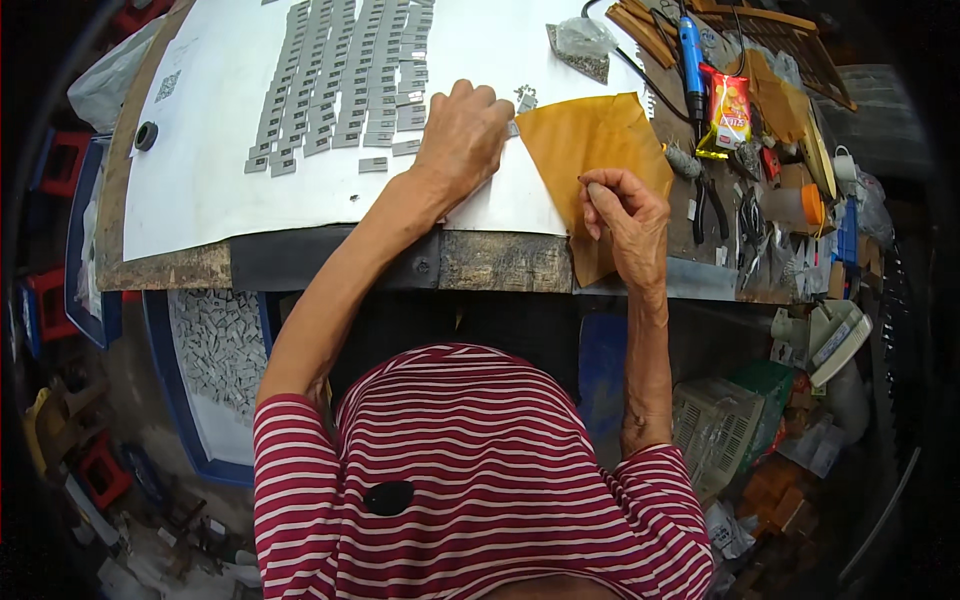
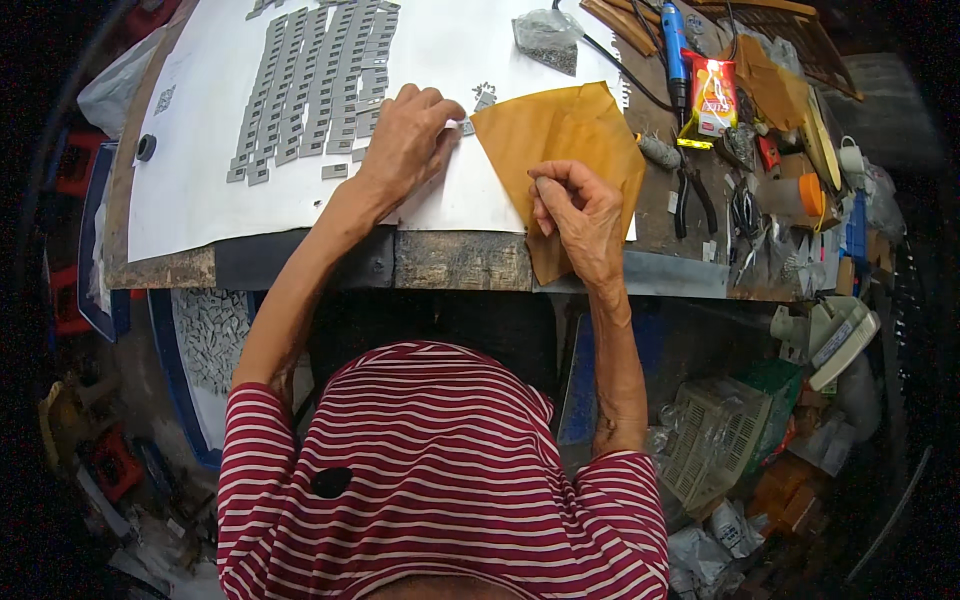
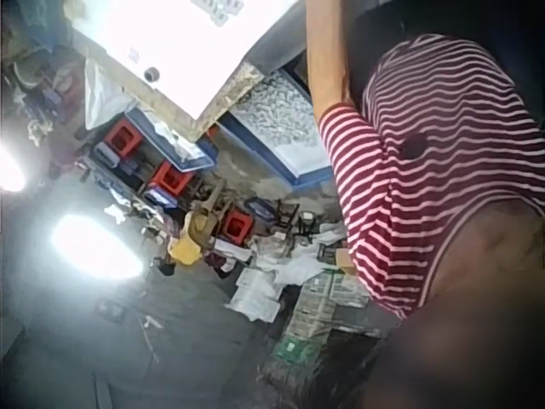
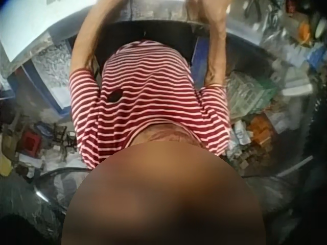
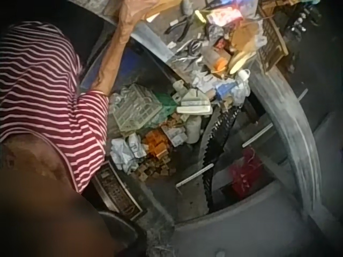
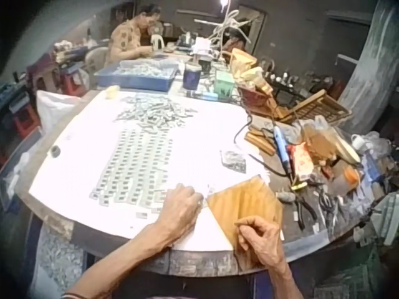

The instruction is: Sanding the edges of small metal rectangular pieces on a piece of sandpaper at a workbench.

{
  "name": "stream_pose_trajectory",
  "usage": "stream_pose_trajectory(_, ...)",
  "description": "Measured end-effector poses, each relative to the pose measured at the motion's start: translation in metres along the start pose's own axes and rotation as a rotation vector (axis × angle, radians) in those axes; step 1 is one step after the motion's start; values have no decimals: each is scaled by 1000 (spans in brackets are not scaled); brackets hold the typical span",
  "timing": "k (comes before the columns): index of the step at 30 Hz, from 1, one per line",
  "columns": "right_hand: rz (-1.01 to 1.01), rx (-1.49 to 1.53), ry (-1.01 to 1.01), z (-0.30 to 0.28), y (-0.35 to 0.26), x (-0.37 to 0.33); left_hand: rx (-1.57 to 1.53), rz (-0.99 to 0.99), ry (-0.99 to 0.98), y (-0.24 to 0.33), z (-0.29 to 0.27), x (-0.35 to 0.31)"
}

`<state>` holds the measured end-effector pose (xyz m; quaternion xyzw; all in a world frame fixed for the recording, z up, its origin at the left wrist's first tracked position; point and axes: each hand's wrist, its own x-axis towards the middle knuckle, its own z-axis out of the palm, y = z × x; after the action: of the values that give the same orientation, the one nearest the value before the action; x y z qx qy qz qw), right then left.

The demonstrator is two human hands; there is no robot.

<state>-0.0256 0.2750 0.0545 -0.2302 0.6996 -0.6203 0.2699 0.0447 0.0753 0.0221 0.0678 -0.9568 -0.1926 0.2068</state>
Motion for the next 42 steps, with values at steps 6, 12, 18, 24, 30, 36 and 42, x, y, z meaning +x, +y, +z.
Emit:
stream_pose_trajectory(6, 14, -34, 46, -6, 1, -3, 19, -74, -66, 7, 12, 8)
stream_pose_trajectory(12, 2, -43, 60, -11, 0, -4, -35, -45, -127, 6, 8, 4)
stream_pose_trajectory(18, -52, -120, 182, -31, 1, 1, -129, -29, -145, 4, 1, -5)
stream_pose_trajectory(24, -240, -664, 309, -52, 27, 9, -158, -29, -92, 6, 3, -8)
stream_pose_trajectory(30, -359, -854, 169, -47, 27, 11, -180, -38, -54, 5, 5, -10)
stream_pose_trajectory(36, -487, -1022, 65, -43, 24, 12, -195, -23, -2, 4, 8, -14)
stream_pose_trajectory(42, -620, -1209, -24, -47, 25, 17, -224, -33, 14, 2, 8, -16)
